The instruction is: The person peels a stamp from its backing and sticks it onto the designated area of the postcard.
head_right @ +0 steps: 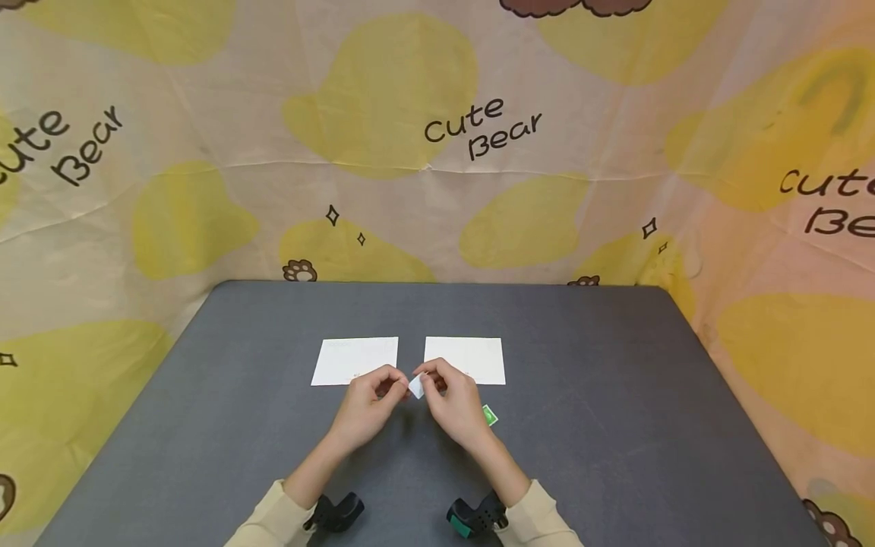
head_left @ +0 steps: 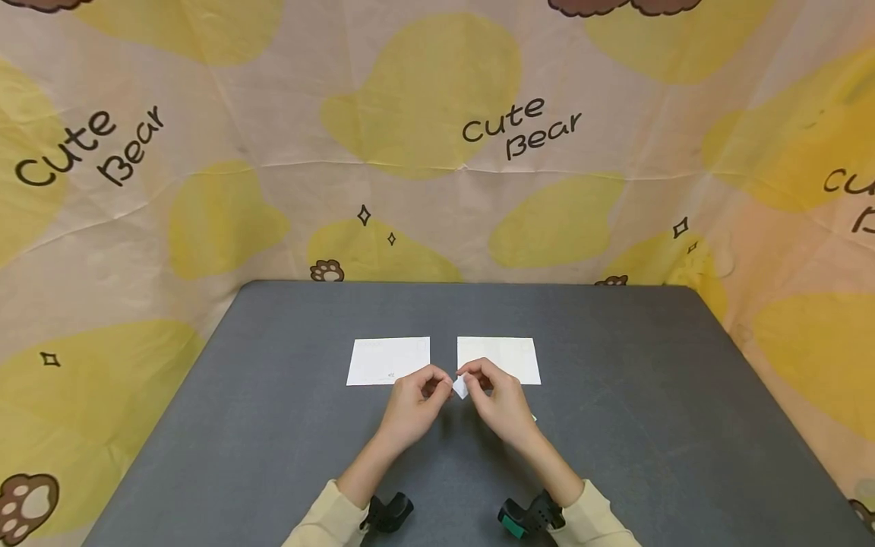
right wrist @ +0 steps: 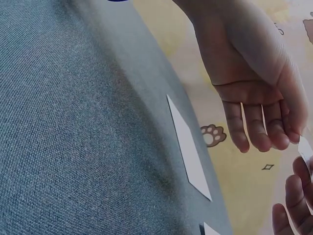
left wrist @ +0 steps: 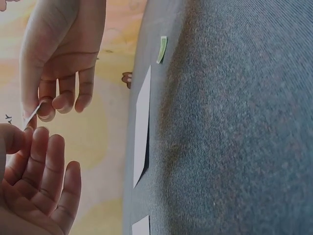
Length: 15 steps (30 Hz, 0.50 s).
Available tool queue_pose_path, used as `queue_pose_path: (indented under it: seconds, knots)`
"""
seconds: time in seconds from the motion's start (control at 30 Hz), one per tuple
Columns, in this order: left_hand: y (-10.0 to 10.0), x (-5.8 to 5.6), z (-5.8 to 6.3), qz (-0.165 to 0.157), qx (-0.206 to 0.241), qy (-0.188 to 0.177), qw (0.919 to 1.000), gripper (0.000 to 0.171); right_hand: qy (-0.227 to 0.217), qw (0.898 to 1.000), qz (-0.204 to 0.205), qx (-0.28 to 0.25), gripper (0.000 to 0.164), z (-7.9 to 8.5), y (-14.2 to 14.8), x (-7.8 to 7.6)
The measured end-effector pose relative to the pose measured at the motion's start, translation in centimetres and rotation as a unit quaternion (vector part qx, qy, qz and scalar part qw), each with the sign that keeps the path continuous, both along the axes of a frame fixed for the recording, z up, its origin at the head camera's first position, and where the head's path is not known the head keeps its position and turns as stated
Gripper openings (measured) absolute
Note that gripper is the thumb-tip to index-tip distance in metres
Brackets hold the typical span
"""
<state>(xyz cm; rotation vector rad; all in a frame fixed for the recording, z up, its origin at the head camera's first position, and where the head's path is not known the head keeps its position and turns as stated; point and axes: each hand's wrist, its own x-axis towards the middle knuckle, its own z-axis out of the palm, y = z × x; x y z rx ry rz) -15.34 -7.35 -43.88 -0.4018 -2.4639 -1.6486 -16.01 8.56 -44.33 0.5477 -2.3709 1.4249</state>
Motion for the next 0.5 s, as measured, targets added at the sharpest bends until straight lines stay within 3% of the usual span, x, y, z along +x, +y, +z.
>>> queue_pose_path:
  seconds: [0.27, 0.5]
  knots:
    - [0.16, -0.06, 0.13, -0.007, -0.006, 0.017, 0.9998, 0.015, 0.001, 1.0, -0.007, -0.007, 0.017, 0.21, 0.16, 0.02]
    - [0.34, -0.19, 0.26, 0.006, -0.019, 0.028, 0.9994, 0.015, 0.062, 0.998, -0.027, 0.003, 0.022, 0.15, 0.32, -0.01]
